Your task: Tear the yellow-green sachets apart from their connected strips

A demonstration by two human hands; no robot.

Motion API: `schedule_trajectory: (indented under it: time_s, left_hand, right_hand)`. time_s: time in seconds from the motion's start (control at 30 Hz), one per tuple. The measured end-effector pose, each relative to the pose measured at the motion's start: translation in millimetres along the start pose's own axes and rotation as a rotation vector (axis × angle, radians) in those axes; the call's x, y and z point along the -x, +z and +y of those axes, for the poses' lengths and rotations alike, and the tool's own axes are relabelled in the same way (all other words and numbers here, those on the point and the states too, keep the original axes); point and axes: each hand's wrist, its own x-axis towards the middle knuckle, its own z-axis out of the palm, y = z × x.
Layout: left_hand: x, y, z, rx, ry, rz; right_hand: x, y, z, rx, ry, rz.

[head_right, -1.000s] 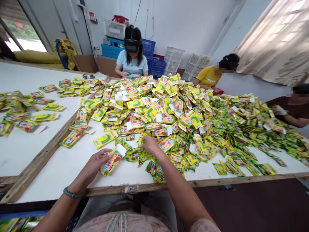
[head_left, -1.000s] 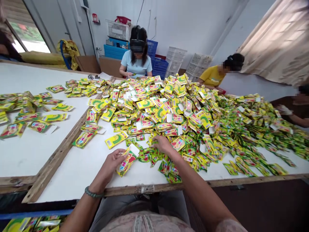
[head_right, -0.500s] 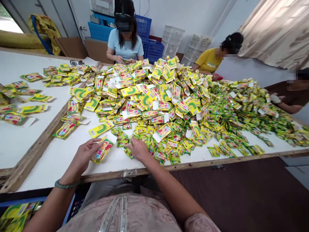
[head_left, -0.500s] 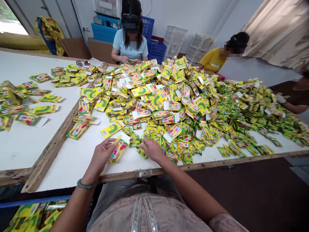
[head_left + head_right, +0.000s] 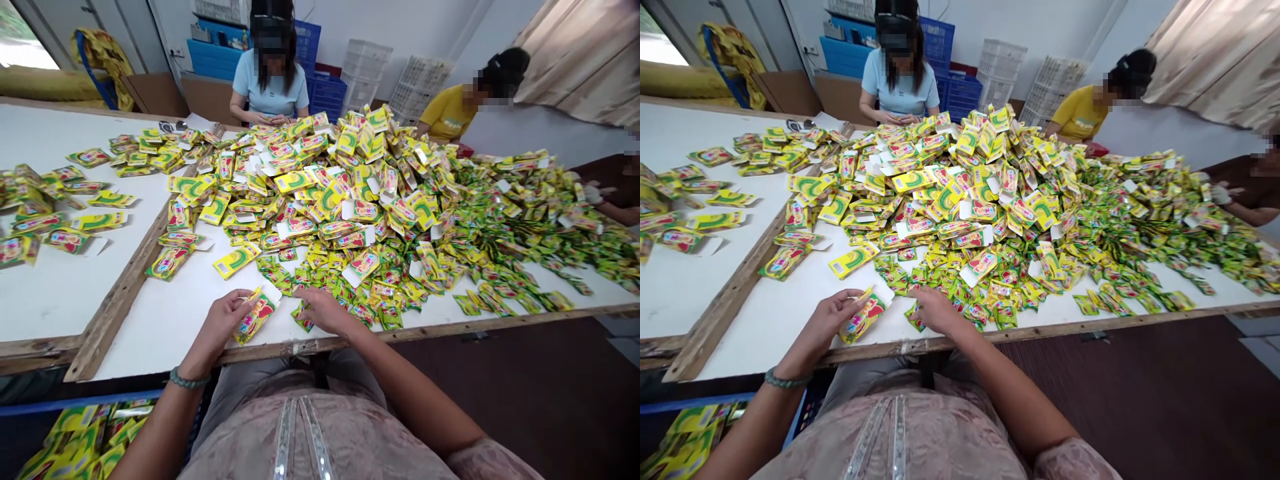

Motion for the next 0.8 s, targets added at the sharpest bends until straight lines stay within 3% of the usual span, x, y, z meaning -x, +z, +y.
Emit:
schedule_trajectory:
  time_s: [0.17, 0.23, 0.3, 0.43, 0.47, 0.53, 0.6, 0.8]
  left_hand:
    - [1.1, 3.6, -1.2, -0.012, -0.005, -0.031]
    - [0.0, 6.3, -2.9, -0.013, 0.012, -0.055]
    - [-2.0, 10.2, -5.1, -0.037, 0.035, -0.081]
    - [-5.9, 21.3, -7.9, -0.046, 0.052, -0.119]
    - [-6.5, 24.2, -8.1, -0.028, 0.049, -0.124]
    - [-6.9, 28.6, -7.9, 0.017, 0.046, -0.121]
    - [-6.3, 30.5, -6.9, 0.055, 0.05, -0.12]
    - [-4.4, 28.0, -3.0, 0.085, 0.012, -0.214]
  right_hand:
    - [9.2, -15.0, -6.2, 0.273, -0.06, -0.065]
    - [9.5, -21.3, -6.9, 0.259, -0.018, -0.05]
    - [6.9, -27.6, -6.2, 0.113, 0.093, 0.056]
    - [-5.3, -31.4, -9.6, -0.419, 0.242, 0.493]
    - [-8.7, -29.3, -11.6, -0.542, 0.239, 0.522]
    - [-14.6, -22.5, -15.2, -0.676, 0.227, 0.459]
    - [-18.4, -14.4, -16.6, -0.677, 0.23, 0.408]
    - [-21.9, -6.2, -11.2, -0.766, 0.181, 0.501]
